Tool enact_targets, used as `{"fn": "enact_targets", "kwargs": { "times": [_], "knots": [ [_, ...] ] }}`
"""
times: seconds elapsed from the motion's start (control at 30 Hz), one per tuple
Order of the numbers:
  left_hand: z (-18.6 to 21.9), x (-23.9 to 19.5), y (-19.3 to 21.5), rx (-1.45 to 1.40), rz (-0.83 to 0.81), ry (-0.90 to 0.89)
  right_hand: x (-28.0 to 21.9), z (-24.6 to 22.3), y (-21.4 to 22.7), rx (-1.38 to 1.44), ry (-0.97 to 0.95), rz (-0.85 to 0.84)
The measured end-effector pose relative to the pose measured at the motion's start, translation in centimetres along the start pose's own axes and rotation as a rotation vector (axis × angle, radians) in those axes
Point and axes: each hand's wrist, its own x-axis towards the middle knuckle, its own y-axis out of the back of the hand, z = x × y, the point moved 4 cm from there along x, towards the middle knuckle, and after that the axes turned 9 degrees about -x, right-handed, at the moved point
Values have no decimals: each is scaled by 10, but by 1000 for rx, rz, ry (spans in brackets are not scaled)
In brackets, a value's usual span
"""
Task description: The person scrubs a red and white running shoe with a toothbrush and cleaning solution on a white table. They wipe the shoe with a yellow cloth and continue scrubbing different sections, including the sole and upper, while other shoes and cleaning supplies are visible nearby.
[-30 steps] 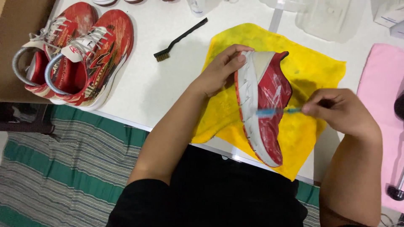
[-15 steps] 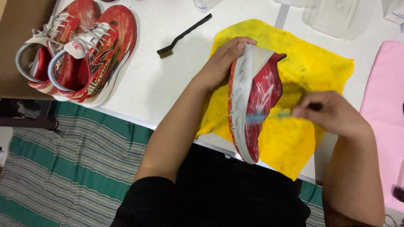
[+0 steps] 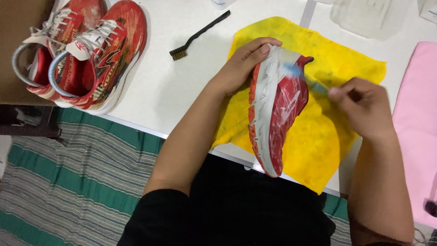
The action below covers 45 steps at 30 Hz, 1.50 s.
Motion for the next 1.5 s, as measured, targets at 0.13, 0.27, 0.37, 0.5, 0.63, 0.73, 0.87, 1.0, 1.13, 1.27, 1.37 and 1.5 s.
{"fn": "enact_targets", "kwargs": {
  "times": [0.13,0.27,0.37,0.5,0.63,0.73,0.87,1.0,1.13,1.27,1.37,1.5],
  "knots": [
    [6,-2,-3,102,49,27,-1,3,1,-31,-10,94],
    [7,-1,-6,107,66,62,-1,9,4,8,-6,58],
    [9,-2,-5,134,64,67,0,10,1,12,-19,103],
    [3,-1,-2,66,47,55,2,20,0,132,2,-160],
    [6,-3,-5,10,72,91,3,22,4,27,-77,65],
    [5,-1,-4,24,64,85,3,18,14,95,-37,112],
    [5,-1,-1,49,45,56,6,25,11,59,-31,-59],
    [3,-1,-2,35,44,55,5,17,13,48,-89,-203],
    [1,-2,0,-17,24,26,5,19,9,46,2,-120],
    [4,-1,-2,67,35,45,2,9,11,58,10,-153],
    [5,-2,-2,40,42,62,2,15,3,102,9,-88],
    [7,-4,-6,7,48,107,0,6,3,42,-10,-358]
  ]
}}
